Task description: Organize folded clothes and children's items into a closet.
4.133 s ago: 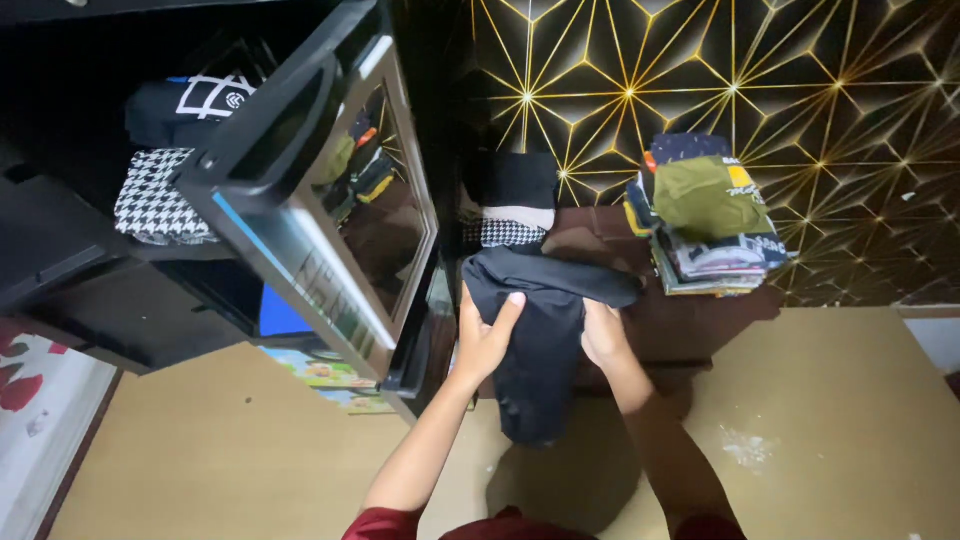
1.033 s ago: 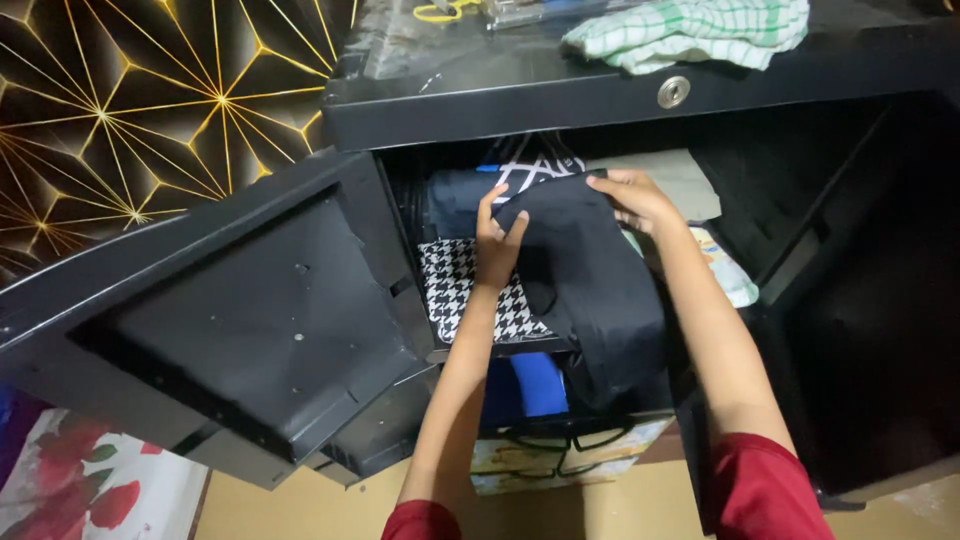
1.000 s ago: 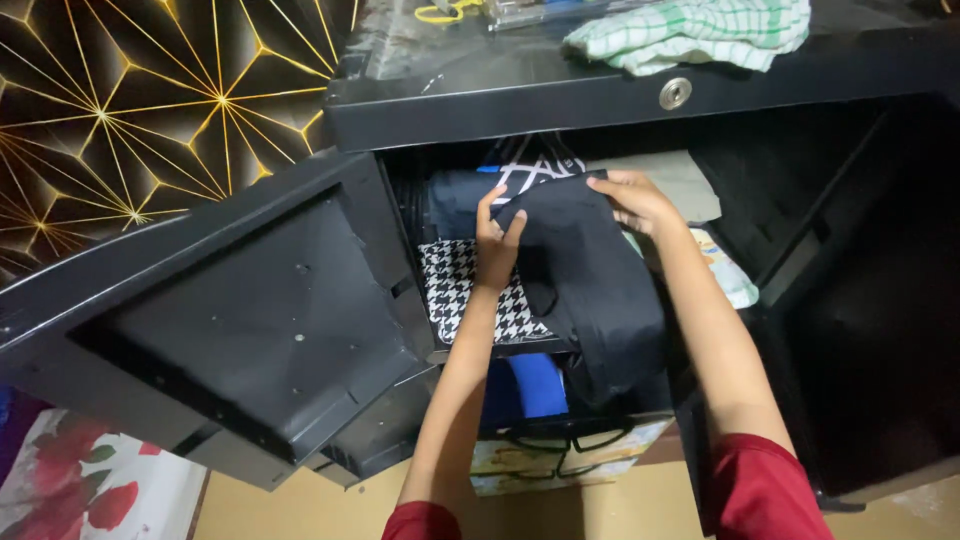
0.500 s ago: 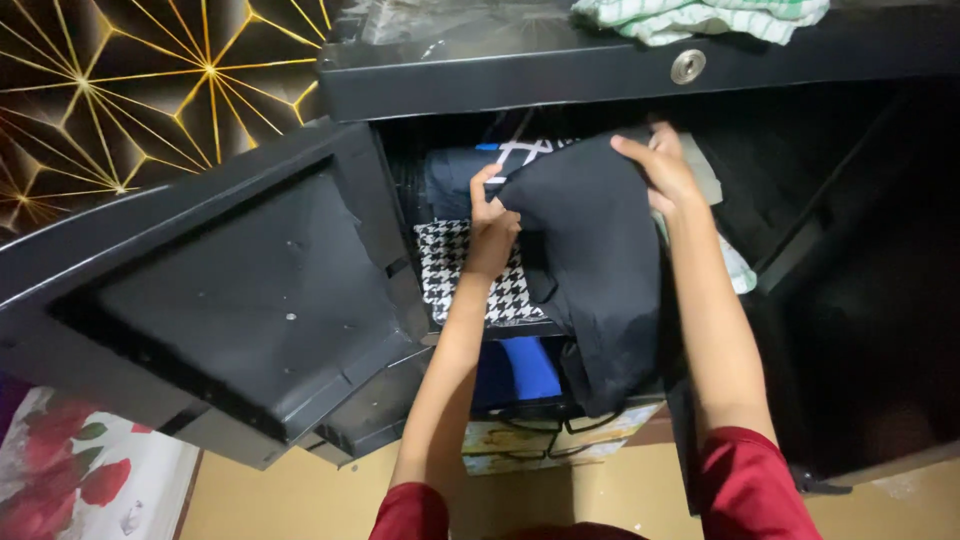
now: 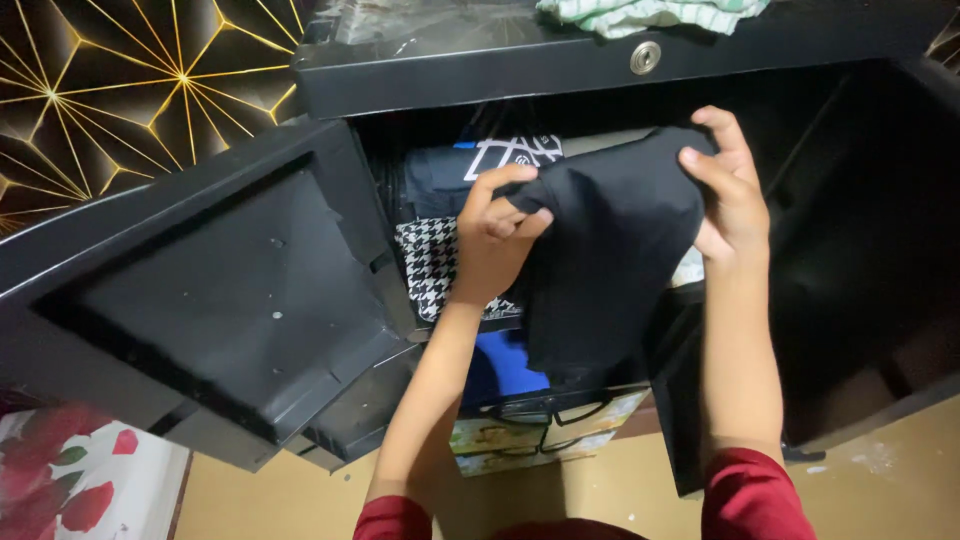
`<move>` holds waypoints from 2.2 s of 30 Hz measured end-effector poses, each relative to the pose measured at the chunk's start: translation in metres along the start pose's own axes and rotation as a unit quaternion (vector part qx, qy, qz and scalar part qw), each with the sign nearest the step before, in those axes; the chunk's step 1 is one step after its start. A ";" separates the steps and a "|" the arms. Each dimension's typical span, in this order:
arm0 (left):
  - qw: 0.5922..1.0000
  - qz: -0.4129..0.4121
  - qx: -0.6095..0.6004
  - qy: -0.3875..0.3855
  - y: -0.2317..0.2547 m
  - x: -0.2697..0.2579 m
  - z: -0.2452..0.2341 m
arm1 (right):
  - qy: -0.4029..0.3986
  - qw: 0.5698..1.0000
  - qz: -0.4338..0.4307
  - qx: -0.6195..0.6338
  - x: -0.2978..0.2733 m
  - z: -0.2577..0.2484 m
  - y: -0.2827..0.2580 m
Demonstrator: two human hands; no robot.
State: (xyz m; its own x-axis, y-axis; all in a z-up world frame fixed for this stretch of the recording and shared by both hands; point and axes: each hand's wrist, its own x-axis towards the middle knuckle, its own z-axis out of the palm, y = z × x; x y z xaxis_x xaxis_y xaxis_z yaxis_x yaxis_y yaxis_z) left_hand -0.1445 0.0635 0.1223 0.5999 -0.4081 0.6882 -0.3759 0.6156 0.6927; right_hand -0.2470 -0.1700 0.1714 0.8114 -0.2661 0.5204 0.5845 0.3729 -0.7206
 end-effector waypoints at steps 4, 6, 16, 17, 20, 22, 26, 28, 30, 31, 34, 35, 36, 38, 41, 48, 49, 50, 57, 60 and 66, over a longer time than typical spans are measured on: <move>0.999 0.048 0.006 -0.016 -0.011 -0.007 -0.007 | 0.005 1.000 -0.010 -0.003 -0.021 0.006 0.003; 0.996 0.072 0.033 -0.047 -0.030 -0.017 -0.024 | 0.000 0.999 -0.038 -0.030 -0.028 0.004 0.009; 0.945 0.019 -0.327 0.019 -0.094 -0.146 -0.061 | -0.006 1.000 -0.021 0.009 -0.060 0.048 0.029; 0.966 0.009 -0.243 0.087 -0.110 -0.163 -0.061 | -0.008 1.000 -0.014 0.013 -0.063 0.053 0.030; 0.980 -0.009 -0.065 0.187 -0.126 -0.182 -0.054 | -0.013 1.000 -0.003 0.020 -0.069 0.056 0.032; 0.975 -0.018 0.025 0.218 -0.121 -0.180 -0.049 | -0.014 1.000 0.001 0.022 -0.073 0.056 0.032; 0.974 -0.018 0.134 0.185 -0.104 -0.172 -0.047 | -0.011 1.000 -0.005 0.018 -0.077 0.057 0.025; 0.977 -0.033 0.135 0.164 -0.106 -0.174 -0.047 | -0.013 1.000 -0.009 0.015 -0.078 0.060 0.020; 0.968 -0.090 0.149 0.183 -0.117 -0.181 -0.047 | -0.018 1.000 -0.003 -0.002 -0.079 0.067 0.014; 0.968 -0.089 0.147 0.182 -0.124 -0.188 -0.050 | -0.017 1.000 -0.005 -0.004 -0.080 0.067 0.012; 0.944 -0.089 0.166 0.271 -0.124 -0.199 -0.055 | -0.016 0.998 -0.002 -0.059 -0.083 0.067 0.005; 0.931 -0.001 0.216 0.294 -0.108 -0.198 -0.053 | -0.013 0.996 -0.002 -0.093 -0.084 0.067 0.003; 0.907 0.089 0.265 0.314 -0.092 -0.197 -0.051 | -0.011 0.992 -0.001 -0.126 -0.085 0.066 0.002; 0.889 0.164 0.296 0.307 -0.067 -0.198 -0.038 | -0.010 0.990 0.005 -0.137 -0.084 0.073 0.002; 0.873 0.244 0.303 0.294 -0.055 -0.196 -0.027 | -0.009 0.990 0.021 -0.141 -0.082 0.084 0.011; 0.876 0.276 0.333 0.215 -0.032 -0.149 -0.046 | -0.005 0.995 0.039 -0.095 -0.092 0.071 0.024; 0.876 0.276 0.333 0.215 -0.022 -0.143 -0.050 | -0.005 0.995 0.039 -0.094 -0.096 0.054 0.023; 0.884 0.254 0.339 0.198 -0.013 -0.137 -0.055 | -0.010 0.989 0.068 -0.130 -0.102 0.036 0.022; 0.931 0.156 0.304 0.124 0.055 -0.112 -0.076 | -0.357 0.752 0.397 -0.386 -0.133 -0.076 0.059; 0.949 0.128 0.282 0.063 0.063 -0.110 -0.071 | -0.244 0.781 0.469 -0.334 -0.132 -0.018 0.106; 0.996 -0.005 -0.031 -0.085 0.054 -0.105 -0.070 | -0.209 0.793 0.532 -0.213 -0.174 -0.153 0.341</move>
State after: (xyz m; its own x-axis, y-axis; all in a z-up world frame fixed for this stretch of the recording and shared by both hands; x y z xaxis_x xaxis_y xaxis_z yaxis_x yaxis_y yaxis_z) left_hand -0.1789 0.1867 0.0728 0.4733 -0.5201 0.7110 -0.3220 0.6492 0.6892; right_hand -0.1891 -0.1324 -0.2349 0.8261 0.3485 -0.4429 -0.4093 -0.1693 -0.8966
